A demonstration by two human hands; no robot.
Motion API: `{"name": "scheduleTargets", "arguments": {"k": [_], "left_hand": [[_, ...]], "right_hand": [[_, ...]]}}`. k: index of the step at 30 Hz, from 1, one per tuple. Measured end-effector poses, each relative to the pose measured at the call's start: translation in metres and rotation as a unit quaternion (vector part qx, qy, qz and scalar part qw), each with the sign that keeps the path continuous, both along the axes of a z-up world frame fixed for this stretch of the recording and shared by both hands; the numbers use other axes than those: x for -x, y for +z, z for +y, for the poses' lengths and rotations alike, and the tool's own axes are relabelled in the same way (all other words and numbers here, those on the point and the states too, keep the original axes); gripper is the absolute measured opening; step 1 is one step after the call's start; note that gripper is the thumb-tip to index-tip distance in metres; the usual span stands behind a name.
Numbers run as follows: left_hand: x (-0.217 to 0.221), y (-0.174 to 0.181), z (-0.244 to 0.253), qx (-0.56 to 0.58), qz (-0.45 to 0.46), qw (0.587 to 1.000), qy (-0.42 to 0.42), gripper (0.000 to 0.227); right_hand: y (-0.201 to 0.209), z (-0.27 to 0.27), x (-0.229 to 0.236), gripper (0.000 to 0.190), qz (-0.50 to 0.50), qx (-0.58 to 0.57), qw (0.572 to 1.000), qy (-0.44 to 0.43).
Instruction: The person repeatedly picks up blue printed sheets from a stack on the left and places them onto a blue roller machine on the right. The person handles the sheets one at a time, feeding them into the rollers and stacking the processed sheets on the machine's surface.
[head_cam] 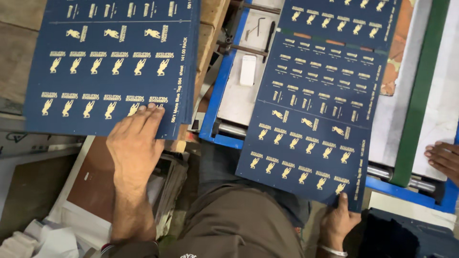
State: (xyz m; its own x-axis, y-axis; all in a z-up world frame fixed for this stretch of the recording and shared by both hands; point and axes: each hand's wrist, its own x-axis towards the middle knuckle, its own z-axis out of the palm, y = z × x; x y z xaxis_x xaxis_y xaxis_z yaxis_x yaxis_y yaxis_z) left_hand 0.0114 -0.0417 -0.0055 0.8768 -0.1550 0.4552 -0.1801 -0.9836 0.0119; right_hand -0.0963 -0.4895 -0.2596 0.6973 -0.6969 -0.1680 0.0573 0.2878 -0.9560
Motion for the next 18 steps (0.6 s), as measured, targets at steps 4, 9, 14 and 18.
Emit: {"name": "scheduleTargets", "arguments": {"k": [4,9,14,18], "left_hand": [[0.0,-0.001,0.002,0.003,0.006,1.0,0.003,0.046],[-0.001,-0.003,0.002,0.006,-0.005,1.0,0.005,0.043],[-0.001,-0.001,0.003,0.002,0.008,1.0,0.007,0.045],[-0.002,-0.002,0.003,0.011,0.005,1.0,0.003,0.044]], "right_hand": [[-0.001,-0.005,-0.025,0.019,0.007,-0.007,1.0,-0.001],[-0.002,-0.011,-0.065,0.02,-0.032,-0.032,0.999,0.022],[-0.019,-0.021,-0.102,0.022,-0.063,-0.082,0.994,0.036],[-0.043,-0.031,-0.121,0.017,-0.016,-0.152,0.988,0.033]]}}
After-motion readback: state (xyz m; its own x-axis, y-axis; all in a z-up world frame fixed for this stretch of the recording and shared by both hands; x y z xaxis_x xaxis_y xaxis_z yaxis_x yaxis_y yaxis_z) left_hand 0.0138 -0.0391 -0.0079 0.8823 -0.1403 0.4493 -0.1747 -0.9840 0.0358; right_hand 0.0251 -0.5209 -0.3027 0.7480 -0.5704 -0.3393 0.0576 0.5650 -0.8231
